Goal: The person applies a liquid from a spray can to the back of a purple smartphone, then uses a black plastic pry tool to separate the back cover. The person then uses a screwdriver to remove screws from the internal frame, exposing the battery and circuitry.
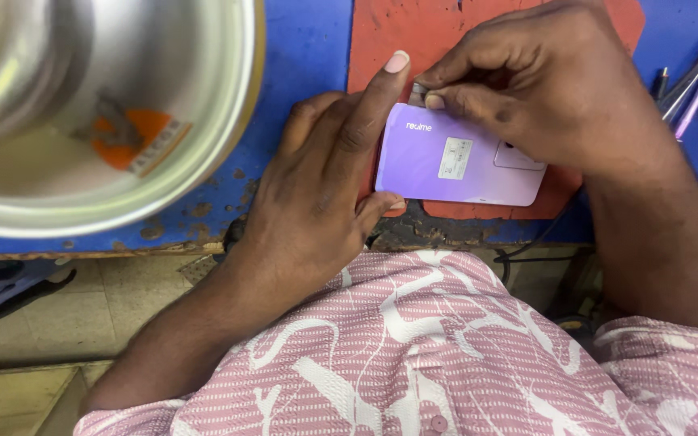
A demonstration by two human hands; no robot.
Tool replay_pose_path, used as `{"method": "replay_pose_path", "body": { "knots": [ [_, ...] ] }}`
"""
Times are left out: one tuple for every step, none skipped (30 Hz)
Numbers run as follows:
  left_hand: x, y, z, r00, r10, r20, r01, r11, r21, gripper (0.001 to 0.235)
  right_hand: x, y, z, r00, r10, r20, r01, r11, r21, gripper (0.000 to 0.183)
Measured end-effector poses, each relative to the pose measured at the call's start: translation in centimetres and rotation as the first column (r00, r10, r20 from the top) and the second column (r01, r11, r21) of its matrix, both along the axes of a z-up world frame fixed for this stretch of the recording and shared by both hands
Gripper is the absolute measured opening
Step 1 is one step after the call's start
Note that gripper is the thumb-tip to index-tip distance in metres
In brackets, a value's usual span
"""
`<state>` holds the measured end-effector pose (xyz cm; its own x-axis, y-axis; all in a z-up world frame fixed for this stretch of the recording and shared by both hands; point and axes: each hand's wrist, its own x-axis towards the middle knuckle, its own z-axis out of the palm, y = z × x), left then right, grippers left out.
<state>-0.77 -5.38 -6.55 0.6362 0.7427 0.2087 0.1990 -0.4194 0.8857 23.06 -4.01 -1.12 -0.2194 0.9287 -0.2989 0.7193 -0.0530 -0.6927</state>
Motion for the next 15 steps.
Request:
{"method": "replay_pose_path", "body": {
  "knots": [
    [0.0, 0.0, 0.0, 1.000, -0.007, -0.013, 0.007, 1.000, -0.005, 0.105, -0.3, 0.0, 0.2, 0.998, 0.052, 0.037, -0.055, 0.995, 0.078, 0.017],
    [0.0, 0.1, 0.1, 1.000, -0.013, -0.025, 0.013, 1.000, -0.010, 0.106, -0.6, -0.1, 0.4, 0.992, 0.104, 0.078, -0.115, 0.982, 0.153, 0.017],
    [0.0, 0.1, 0.0, 0.999, -0.019, -0.037, 0.018, 1.000, -0.016, 0.106, -0.9, -0.3, 0.6, 0.981, 0.152, 0.122, -0.176, 0.959, 0.223, 0.018],
    [0.0, 0.2, 0.0, 0.999, -0.023, -0.034, 0.022, 1.000, -0.021, 0.105, -1.1, -0.3, 0.7, 0.973, 0.161, 0.169, -0.202, 0.943, 0.264, 0.018],
    [0.0, 0.2, 0.0, 0.999, -0.027, -0.032, 0.026, 0.999, -0.027, 0.105, -1.3, -0.4, 0.8, 0.962, 0.167, 0.215, -0.228, 0.925, 0.304, 0.018],
    [0.0, 0.1, -0.1, 0.999, -0.036, -0.029, 0.035, 0.999, -0.035, 0.104, -1.5, -0.7, 0.8, 0.951, 0.167, 0.260, -0.252, 0.906, 0.339, 0.018],
    [0.0, 0.1, -0.1, 0.999, -0.034, -0.034, 0.033, 0.999, -0.035, 0.104, -1.3, -0.7, 0.7, 0.968, 0.151, 0.199, -0.205, 0.935, 0.290, 0.018],
    [0.0, 0.0, -0.1, 0.999, -0.035, -0.037, 0.034, 0.999, -0.035, 0.104, -1.1, -0.6, 0.6, 0.982, 0.128, 0.141, -0.159, 0.958, 0.237, 0.019],
    [0.0, 0.0, -0.2, 0.999, -0.037, -0.040, 0.035, 0.999, -0.034, 0.104, -0.8, -0.5, 0.5, 0.992, 0.100, 0.083, -0.114, 0.977, 0.181, 0.019],
    [0.0, 0.0, -0.2, 0.999, -0.035, -0.036, 0.034, 0.999, -0.029, 0.104, -0.5, -0.2, 0.3, 0.992, 0.113, 0.062, -0.123, 0.978, 0.169, 0.019],
    [0.0, 0.0, -0.2, 0.999, -0.034, -0.031, 0.033, 0.999, -0.024, 0.104, -0.3, 0.0, 0.2, 0.991, 0.126, 0.042, -0.131, 0.979, 0.157, 0.019],
    [-0.1, 0.0, -0.2, 0.999, -0.029, -0.027, 0.029, 0.999, -0.018, 0.104, -0.1, 0.2, 0.1, 0.990, 0.142, 0.021, -0.144, 0.979, 0.146, 0.019],
    [-0.1, 0.0, -0.2, 0.999, -0.027, -0.022, 0.027, 1.000, -0.015, 0.104, -0.1, 0.2, 0.1, 0.993, 0.111, 0.033, -0.114, 0.988, 0.107, 0.020],
    [0.0, 0.1, -0.2, 1.000, -0.024, -0.017, 0.024, 1.000, -0.012, 0.104, -0.2, 0.3, 0.1, 0.996, 0.081, 0.047, -0.084, 0.994, 0.068, 0.021],
    [0.0, 0.1, -0.2, 1.000, -0.022, -0.012, 0.022, 1.000, -0.008, 0.104, -0.2, 0.5, 0.1, 0.997, 0.052, 0.061, -0.054, 0.998, 0.029, 0.021]
  ]
}}
